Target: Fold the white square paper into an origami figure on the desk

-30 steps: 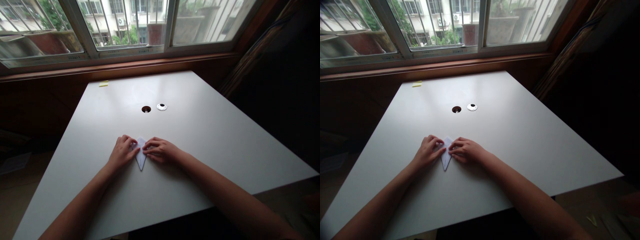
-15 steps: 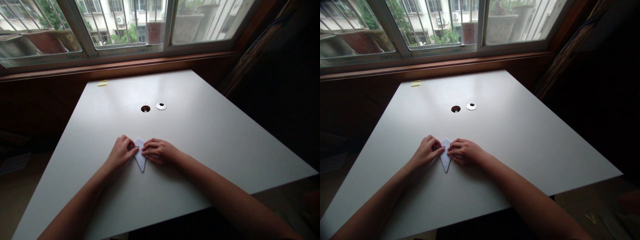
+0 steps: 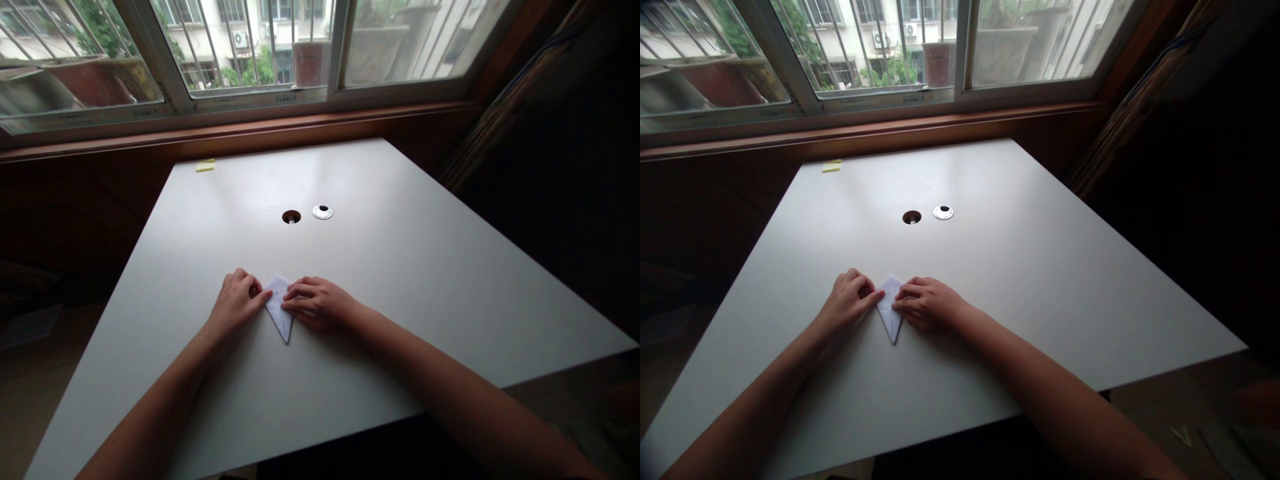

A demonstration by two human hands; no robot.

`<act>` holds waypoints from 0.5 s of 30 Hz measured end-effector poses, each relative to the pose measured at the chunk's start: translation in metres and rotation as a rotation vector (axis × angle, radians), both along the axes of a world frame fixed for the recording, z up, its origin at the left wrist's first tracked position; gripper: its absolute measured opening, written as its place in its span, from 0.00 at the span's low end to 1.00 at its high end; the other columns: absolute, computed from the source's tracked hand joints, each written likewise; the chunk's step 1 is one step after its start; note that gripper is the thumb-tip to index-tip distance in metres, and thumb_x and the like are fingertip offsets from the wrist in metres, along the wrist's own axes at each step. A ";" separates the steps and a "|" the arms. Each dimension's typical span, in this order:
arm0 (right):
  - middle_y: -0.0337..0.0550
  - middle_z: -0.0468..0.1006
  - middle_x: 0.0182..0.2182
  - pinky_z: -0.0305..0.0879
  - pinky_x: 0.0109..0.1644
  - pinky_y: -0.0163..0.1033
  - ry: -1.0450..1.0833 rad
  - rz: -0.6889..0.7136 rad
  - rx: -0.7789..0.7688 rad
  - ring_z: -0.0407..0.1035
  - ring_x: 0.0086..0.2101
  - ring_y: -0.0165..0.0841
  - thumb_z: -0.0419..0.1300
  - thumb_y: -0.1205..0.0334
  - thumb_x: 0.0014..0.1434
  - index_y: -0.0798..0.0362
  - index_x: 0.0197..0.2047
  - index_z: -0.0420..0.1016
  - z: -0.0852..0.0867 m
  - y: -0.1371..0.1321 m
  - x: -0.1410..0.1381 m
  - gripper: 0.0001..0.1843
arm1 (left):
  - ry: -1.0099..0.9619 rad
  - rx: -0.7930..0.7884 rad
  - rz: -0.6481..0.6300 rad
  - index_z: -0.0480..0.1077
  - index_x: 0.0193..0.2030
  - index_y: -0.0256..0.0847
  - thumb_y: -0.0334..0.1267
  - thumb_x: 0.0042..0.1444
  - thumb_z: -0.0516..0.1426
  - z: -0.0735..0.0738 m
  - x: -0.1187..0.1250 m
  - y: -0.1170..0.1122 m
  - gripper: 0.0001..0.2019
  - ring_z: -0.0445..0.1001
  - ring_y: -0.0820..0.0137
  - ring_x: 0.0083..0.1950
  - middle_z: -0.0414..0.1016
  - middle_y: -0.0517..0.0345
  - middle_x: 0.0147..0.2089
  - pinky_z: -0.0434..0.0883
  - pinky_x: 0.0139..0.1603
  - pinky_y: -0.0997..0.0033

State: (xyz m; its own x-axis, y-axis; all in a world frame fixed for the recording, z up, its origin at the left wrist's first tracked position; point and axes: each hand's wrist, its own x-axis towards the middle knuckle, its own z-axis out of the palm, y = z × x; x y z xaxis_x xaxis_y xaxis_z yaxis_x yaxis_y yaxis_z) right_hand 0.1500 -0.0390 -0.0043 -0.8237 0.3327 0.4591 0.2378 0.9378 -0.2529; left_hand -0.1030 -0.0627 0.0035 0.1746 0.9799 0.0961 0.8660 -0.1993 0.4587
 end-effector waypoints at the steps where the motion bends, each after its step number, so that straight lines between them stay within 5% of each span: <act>1: 0.46 0.79 0.47 0.70 0.53 0.43 -0.006 -0.008 -0.002 0.70 0.49 0.36 0.60 0.63 0.62 0.49 0.52 0.77 -0.001 0.000 0.000 0.15 | 0.003 -0.002 0.001 0.71 0.32 0.42 0.50 0.59 0.59 0.000 -0.001 0.000 0.13 0.66 0.59 0.46 0.68 0.53 0.40 0.66 0.52 0.56; 15: 0.47 0.75 0.50 0.66 0.56 0.44 -0.091 -0.047 0.036 0.67 0.49 0.37 0.56 0.49 0.67 0.44 0.58 0.74 -0.002 -0.003 -0.002 0.20 | -0.022 0.031 -0.055 0.72 0.33 0.41 0.49 0.60 0.58 -0.002 -0.003 -0.001 0.13 0.65 0.60 0.46 0.68 0.53 0.41 0.65 0.51 0.57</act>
State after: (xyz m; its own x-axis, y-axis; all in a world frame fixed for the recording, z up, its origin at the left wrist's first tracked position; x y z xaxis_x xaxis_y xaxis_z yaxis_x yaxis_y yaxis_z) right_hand 0.1482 -0.0418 -0.0063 -0.8466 0.3563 0.3953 0.3018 0.9333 -0.1947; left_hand -0.1065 -0.0635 0.0020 0.2252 0.9655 0.1309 0.8431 -0.2604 0.4705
